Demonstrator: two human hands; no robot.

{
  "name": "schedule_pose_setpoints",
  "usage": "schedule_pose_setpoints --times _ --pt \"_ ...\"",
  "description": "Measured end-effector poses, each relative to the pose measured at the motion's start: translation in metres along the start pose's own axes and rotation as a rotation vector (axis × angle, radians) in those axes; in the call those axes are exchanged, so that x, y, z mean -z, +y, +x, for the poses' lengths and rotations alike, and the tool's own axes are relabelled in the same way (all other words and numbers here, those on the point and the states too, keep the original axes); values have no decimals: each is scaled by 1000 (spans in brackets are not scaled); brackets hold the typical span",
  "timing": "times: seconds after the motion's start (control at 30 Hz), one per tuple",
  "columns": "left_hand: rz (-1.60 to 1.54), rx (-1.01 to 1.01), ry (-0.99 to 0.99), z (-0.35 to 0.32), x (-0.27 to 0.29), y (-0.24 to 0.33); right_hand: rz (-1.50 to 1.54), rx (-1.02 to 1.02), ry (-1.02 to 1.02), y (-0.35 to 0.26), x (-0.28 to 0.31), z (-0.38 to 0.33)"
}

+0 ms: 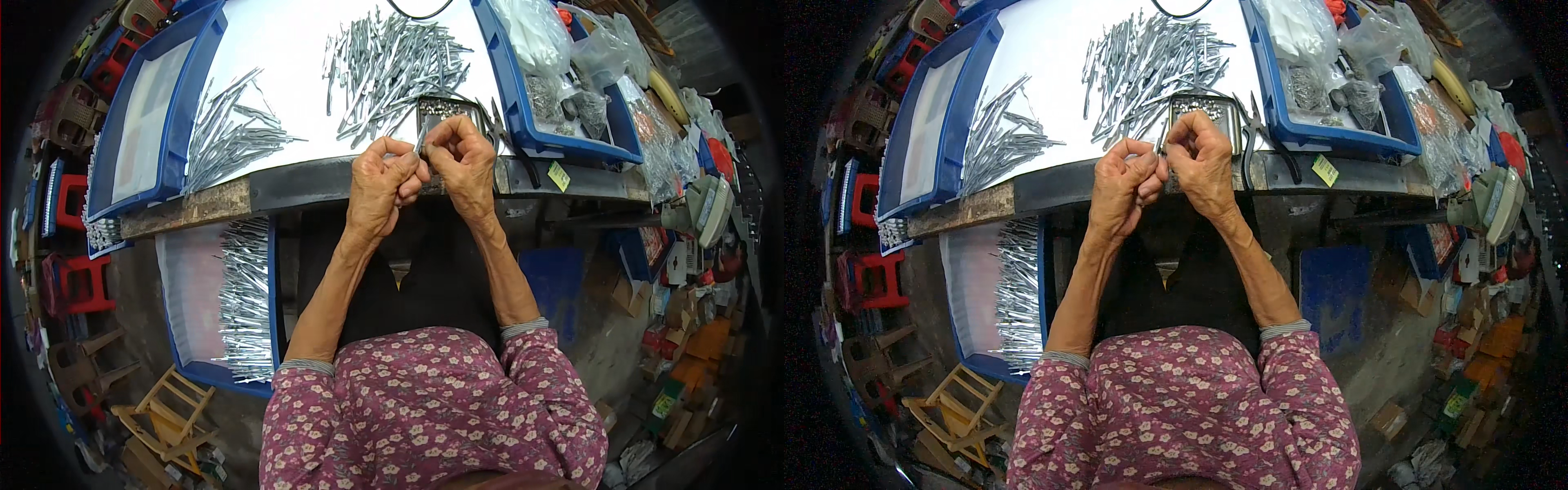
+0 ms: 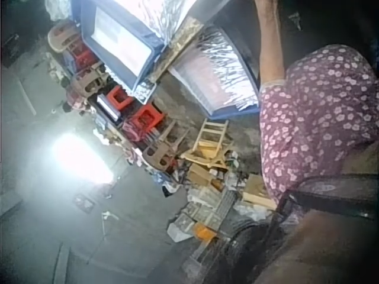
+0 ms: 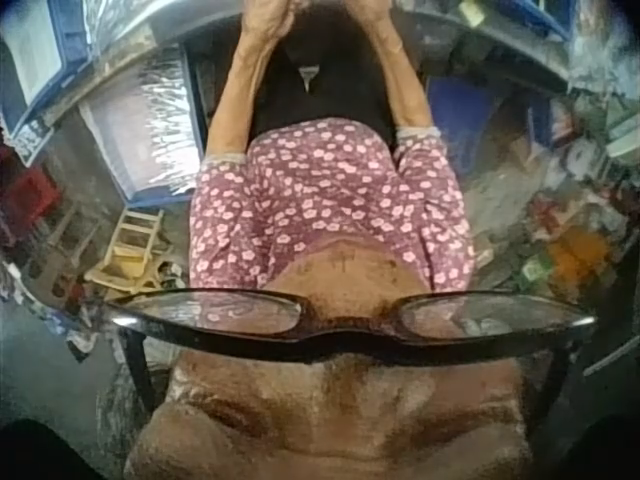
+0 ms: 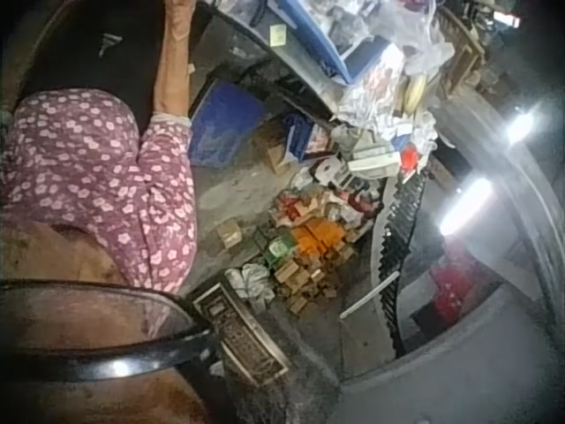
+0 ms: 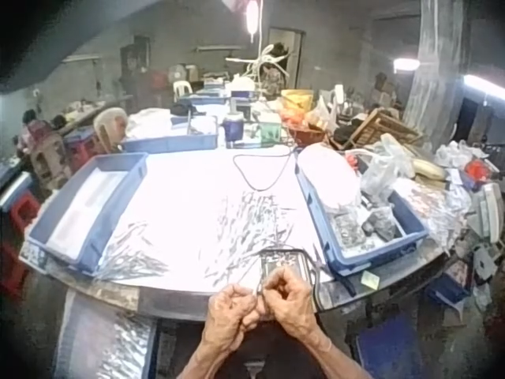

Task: Assembling small metal strips into a black component at a workbench.

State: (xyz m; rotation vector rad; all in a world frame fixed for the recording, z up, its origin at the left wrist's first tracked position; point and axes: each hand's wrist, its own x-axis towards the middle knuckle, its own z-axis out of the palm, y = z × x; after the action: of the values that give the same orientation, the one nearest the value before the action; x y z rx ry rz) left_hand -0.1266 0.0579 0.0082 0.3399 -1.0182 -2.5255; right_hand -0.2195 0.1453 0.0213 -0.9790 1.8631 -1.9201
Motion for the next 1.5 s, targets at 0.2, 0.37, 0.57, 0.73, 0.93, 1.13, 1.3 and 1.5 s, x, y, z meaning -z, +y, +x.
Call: schedule_pose_setpoints --times 0.2,0.37,0.57,0.73,0.93,1.13,1.3,1.5 --pt "100 -31 -10 -1 0 -3 48 -5 -8 4 -1 -2" --pt "124 -53 18 -4 -3 -2 62 -42 38 5 -4 -5" --pt "734 -320 130 -2 -6 -3 89 -98 -2 2 -4 -2" --pt "1035 -525 176 -1 -5 -1 228 -193 -35 -10 -2 -1" --pt "1206 -583 129 -3 -4 -2 300 -257 -66 -15 2 0" --pt "1270 -690 69 0 5 -7 367 -333 -46 -16 2 2" --pt "1301 -711 88 2 7 -9 335 -297 -38 -15 -1 4" --pt "784 -270 113 -6 4 7 245 -205 -207 -4 1 14"
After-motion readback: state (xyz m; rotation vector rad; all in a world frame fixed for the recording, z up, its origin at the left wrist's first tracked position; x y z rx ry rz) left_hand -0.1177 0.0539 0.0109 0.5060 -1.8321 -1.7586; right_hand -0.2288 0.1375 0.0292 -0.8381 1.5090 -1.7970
